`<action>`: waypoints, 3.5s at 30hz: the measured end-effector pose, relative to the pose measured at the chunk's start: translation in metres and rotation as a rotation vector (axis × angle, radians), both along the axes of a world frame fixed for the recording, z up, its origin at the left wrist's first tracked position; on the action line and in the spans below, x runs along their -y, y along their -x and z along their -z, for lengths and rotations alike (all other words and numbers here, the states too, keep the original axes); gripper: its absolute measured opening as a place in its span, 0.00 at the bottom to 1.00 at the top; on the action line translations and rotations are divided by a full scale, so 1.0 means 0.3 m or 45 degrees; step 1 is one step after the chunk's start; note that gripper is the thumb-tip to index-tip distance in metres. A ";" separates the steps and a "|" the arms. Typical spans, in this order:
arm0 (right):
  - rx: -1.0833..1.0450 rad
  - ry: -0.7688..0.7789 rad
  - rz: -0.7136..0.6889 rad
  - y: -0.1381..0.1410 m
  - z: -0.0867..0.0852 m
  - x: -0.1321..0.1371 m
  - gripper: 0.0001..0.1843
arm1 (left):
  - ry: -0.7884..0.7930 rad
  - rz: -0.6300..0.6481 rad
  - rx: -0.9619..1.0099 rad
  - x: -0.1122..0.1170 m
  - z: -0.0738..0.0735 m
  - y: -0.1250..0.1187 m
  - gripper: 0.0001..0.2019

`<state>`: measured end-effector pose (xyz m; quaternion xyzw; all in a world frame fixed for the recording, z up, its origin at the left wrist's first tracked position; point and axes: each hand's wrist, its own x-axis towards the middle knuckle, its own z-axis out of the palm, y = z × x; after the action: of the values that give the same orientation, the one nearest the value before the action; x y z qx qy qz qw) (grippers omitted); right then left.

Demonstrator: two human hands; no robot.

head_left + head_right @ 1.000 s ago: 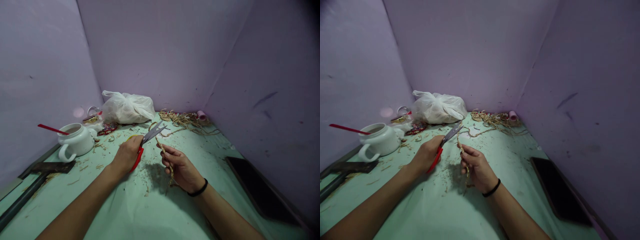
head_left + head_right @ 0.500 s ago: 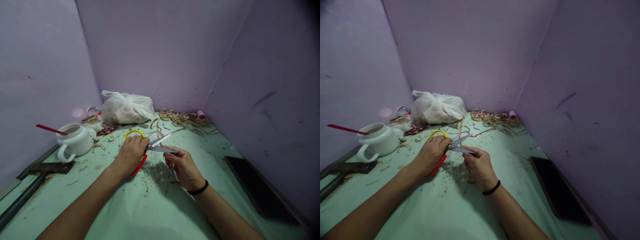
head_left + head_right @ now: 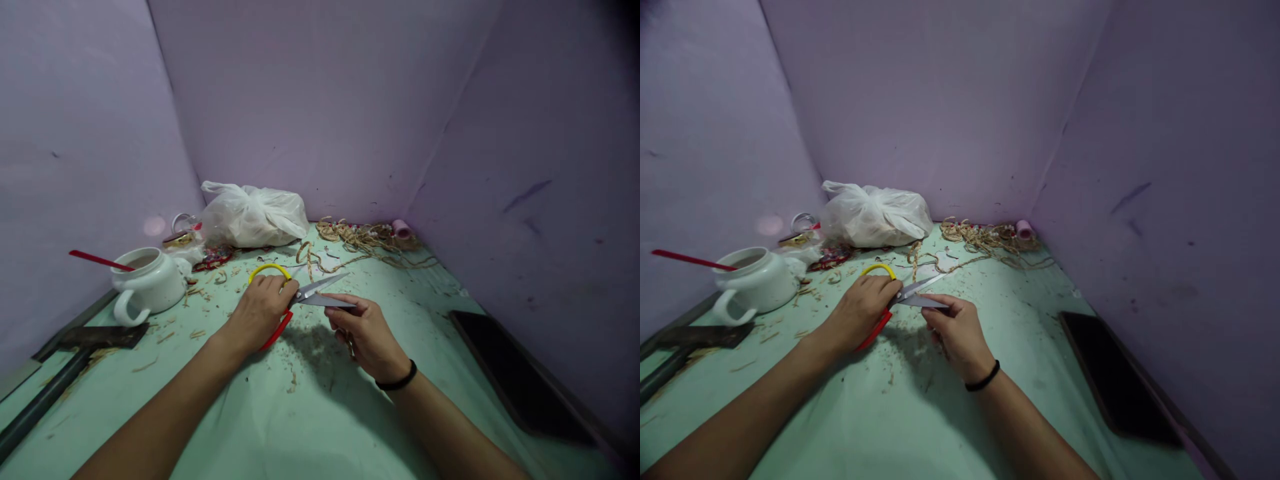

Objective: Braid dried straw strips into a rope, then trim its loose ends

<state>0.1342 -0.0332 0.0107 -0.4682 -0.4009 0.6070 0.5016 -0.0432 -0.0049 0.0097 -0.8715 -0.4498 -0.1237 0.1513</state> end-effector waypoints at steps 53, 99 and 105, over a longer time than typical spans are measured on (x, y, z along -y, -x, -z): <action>-0.047 -0.034 0.045 0.008 0.028 -0.011 0.15 | 1.115 -0.039 1.509 0.120 -0.017 -0.134 0.32; -0.134 0.053 -0.875 0.020 0.035 0.035 0.14 | 0.381 0.193 2.194 0.064 -0.137 0.013 0.19; 0.061 0.089 -0.799 0.043 0.054 0.040 0.15 | 0.256 -0.335 1.448 0.001 -0.038 0.021 0.15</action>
<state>0.1214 -0.0453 -0.0054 -0.3529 -0.5162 0.7344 0.2639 -0.0496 -0.0051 0.0211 -0.6154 -0.5740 -0.5084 -0.1826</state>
